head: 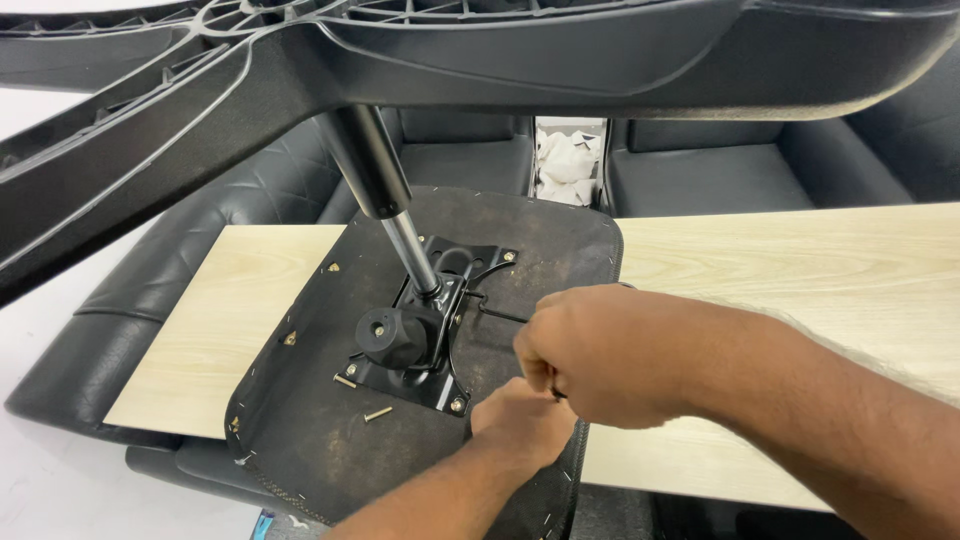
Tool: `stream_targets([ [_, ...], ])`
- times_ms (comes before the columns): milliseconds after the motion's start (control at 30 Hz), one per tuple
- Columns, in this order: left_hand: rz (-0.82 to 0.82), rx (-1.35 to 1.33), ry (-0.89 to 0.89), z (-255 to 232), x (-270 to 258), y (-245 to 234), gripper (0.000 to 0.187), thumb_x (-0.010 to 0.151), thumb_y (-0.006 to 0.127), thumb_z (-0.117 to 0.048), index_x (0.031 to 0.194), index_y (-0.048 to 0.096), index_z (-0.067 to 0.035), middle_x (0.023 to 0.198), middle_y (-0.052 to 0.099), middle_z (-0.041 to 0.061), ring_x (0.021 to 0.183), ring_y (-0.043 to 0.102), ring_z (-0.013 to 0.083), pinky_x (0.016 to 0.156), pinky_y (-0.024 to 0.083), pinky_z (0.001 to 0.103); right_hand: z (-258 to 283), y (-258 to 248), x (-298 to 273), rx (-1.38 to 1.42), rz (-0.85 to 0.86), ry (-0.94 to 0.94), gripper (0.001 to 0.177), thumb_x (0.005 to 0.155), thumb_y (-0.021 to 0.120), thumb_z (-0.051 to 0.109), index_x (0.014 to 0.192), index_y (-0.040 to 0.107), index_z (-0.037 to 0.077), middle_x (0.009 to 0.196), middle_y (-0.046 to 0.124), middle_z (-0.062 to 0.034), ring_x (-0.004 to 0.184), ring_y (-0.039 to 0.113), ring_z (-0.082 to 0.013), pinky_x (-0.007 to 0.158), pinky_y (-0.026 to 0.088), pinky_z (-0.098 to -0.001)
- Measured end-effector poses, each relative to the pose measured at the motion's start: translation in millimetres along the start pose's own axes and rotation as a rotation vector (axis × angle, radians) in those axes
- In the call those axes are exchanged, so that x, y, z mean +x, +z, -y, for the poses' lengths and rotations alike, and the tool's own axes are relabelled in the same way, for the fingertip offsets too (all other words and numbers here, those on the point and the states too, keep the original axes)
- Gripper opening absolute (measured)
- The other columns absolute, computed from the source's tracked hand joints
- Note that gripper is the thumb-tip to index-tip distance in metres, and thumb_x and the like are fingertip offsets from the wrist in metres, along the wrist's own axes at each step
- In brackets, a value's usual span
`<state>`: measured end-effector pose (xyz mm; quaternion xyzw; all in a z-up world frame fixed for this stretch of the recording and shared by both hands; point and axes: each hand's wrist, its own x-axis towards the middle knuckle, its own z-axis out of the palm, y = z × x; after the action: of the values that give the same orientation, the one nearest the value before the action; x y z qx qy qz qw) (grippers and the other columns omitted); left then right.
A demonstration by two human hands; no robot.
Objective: The person uses a screwdriver to tighten screws on the underside of an office chair seat, securing the metal mounting plate to the seat base. The person works methodically on each screw hole around the central gas lift column.
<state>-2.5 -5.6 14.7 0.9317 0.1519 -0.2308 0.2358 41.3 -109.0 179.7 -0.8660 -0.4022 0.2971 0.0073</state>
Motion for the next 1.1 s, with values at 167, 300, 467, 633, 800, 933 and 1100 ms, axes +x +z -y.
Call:
stream_targets([
  [167,-0.004,0.117,0.305,11,14,-14,0.051,0.097,0.060,-0.061,0.115,0.065,-0.014,0.108,0.074,0.008,0.105,0.069,0.0280,0.091,0.056,0.042,-8,3,-2,-0.023,-0.011,-0.008,0.032,0.087,0.060,0.018,0.114,0.077,0.017,0.114,0.074,-0.0036,0.107,0.071,-0.0220,0.092,0.057,-0.0411],
  [300,-0.079,0.145,0.168,7,16,7,0.029,0.095,0.058,-0.040,0.112,0.069,-0.019,0.108,0.075,0.006,0.103,0.072,0.0282,0.092,0.056,0.043,-6,12,6,-0.281,0.041,0.109,0.030,0.102,0.060,0.037,0.131,0.063,0.029,0.111,0.071,-0.0108,0.106,0.070,-0.0291,0.090,0.058,-0.0428],
  [467,-0.036,0.072,0.058,9,12,15,0.030,0.104,0.054,-0.040,0.113,0.068,-0.015,0.107,0.075,0.009,0.105,0.071,0.0299,0.094,0.056,0.044,-5,21,8,-0.207,-0.061,0.061,0.025,0.097,0.065,0.032,0.105,0.077,0.012,0.105,0.074,-0.0071,0.103,0.072,-0.0256,0.088,0.058,-0.0388],
  [633,-0.062,0.101,0.159,9,10,0,0.030,0.094,0.063,-0.040,0.109,0.069,-0.015,0.105,0.075,0.006,0.102,0.072,0.0254,0.091,0.057,0.041,-4,11,6,-0.206,-0.131,-0.133,0.018,0.078,0.071,0.007,0.090,0.082,0.016,0.104,0.074,-0.0018,0.102,0.070,-0.0244,0.082,0.058,-0.0411],
  [800,-0.115,0.072,0.164,6,7,0,0.027,0.096,0.059,-0.038,0.106,0.069,-0.014,0.099,0.076,0.004,0.097,0.074,0.0240,0.091,0.057,0.039,9,3,1,-0.050,-0.006,0.221,0.032,0.098,0.064,0.041,0.099,0.073,0.011,0.100,0.077,-0.0116,0.102,0.073,-0.0267,0.091,0.057,-0.0390],
  [933,-0.050,0.095,0.085,0,10,-1,0.033,0.101,0.057,-0.042,0.104,0.067,-0.011,0.097,0.075,0.006,0.097,0.075,0.0251,0.089,0.058,0.040,7,2,4,-0.120,0.045,0.198,0.029,0.105,0.057,0.031,0.100,0.073,0.007,0.101,0.076,-0.0135,0.102,0.074,-0.0285,0.090,0.057,-0.0405],
  [1100,-0.068,0.009,0.049,2,6,0,0.028,0.097,0.059,-0.038,0.100,0.070,-0.013,0.097,0.075,0.004,0.097,0.073,0.0262,0.088,0.058,0.042,-11,17,7,-0.061,-0.058,-0.042,0.019,0.084,0.066,0.010,0.098,0.077,0.014,0.106,0.075,-0.0039,0.104,0.073,-0.0221,0.087,0.059,-0.0398],
])
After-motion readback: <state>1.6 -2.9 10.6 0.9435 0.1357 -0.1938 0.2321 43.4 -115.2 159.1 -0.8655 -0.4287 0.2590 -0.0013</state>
